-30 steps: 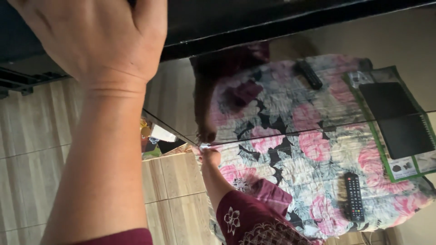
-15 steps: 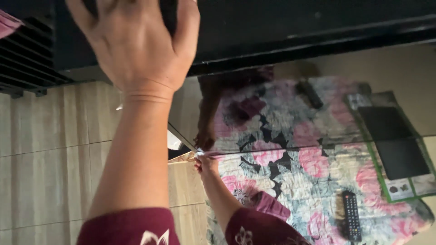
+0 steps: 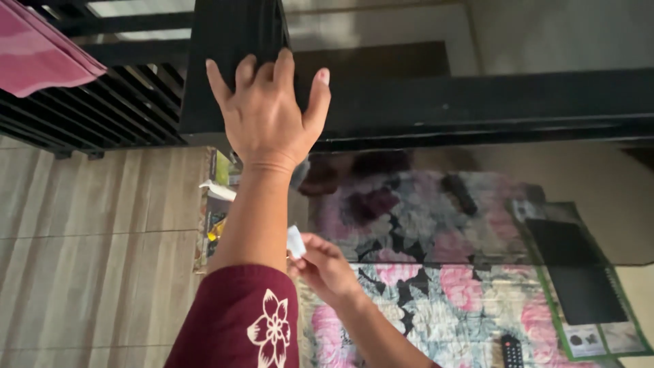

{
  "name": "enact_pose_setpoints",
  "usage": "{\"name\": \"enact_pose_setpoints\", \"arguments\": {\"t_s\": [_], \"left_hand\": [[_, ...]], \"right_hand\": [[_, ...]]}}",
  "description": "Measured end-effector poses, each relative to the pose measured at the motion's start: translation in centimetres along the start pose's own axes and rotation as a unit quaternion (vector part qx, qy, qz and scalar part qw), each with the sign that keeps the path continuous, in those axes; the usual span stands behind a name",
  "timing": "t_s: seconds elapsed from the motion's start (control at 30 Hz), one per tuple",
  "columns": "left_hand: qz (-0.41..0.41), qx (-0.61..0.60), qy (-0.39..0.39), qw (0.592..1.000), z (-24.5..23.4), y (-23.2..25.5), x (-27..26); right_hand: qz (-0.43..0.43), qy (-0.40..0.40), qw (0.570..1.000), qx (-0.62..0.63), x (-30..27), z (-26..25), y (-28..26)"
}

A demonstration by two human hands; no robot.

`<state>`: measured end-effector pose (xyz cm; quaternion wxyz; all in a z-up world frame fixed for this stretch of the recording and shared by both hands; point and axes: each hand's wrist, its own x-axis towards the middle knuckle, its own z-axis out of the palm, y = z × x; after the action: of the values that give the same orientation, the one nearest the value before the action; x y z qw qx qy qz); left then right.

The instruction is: Cleaning a television screen and its remote control with a wipe.

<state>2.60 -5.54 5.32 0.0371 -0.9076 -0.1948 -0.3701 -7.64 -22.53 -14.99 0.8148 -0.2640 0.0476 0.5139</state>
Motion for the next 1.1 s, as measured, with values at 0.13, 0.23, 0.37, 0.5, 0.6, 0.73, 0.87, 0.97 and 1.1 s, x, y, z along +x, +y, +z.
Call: {"name": "enact_pose_setpoints", "arguments": {"t_s": [0.13, 0.23, 0.37, 0.5, 0.6, 0.73, 0.87, 0.97, 1.1], "left_hand": [[-0.006, -0.002, -0.001, 1.0, -0.2, 0.2, 0.0], [-0.011, 0.003, -0.004, 1.0, -0.2, 0.3, 0.2], [-0.019, 0.001, -0.007, 1.0, -0.7, 0.6, 0.2], [-0.024, 0.008, -0.017, 1.0, -1.1, 0.8, 0.8], [-0.031, 0.008, -0.029, 0.999, -1.4, 0.9, 0.6], [-0.02, 0.005, -0.01, 1.0, -1.0, 0.7, 0.4], [-0.012, -0.002, -0.001, 1.0, -0.9, 0.6, 0.2], [-0.006, 0.005, 0.004, 1.0, -0.7, 0.6, 0.1], [-0.006, 0.012, -0.003, 1.0, -0.8, 0.7, 0.2]], "right_hand": [[0.007, -0.096, 0.995, 0.01, -4.0, -0.7, -4.0], [0.008, -0.111, 0.994, 0.021, -6.0, -1.3, -5.6], [0.005, -0.1, 0.995, 0.008, -8.3, 0.3, -7.9], [-0.087, 0.068, 0.983, -0.143, -9.6, 2.1, -10.9], [-0.243, 0.158, 0.905, -0.31, -10.4, 1.9, -12.9], [-0.519, 0.209, 0.658, -0.504, -11.1, 4.8, -16.1], [-0.589, 0.279, 0.503, -0.567, -9.7, 6.1, -17.9], [-0.606, 0.301, 0.472, -0.565, -8.8, 6.4, -18.7], [-0.58, 0.343, 0.512, -0.532, -7.5, 5.0, -18.9]]}}
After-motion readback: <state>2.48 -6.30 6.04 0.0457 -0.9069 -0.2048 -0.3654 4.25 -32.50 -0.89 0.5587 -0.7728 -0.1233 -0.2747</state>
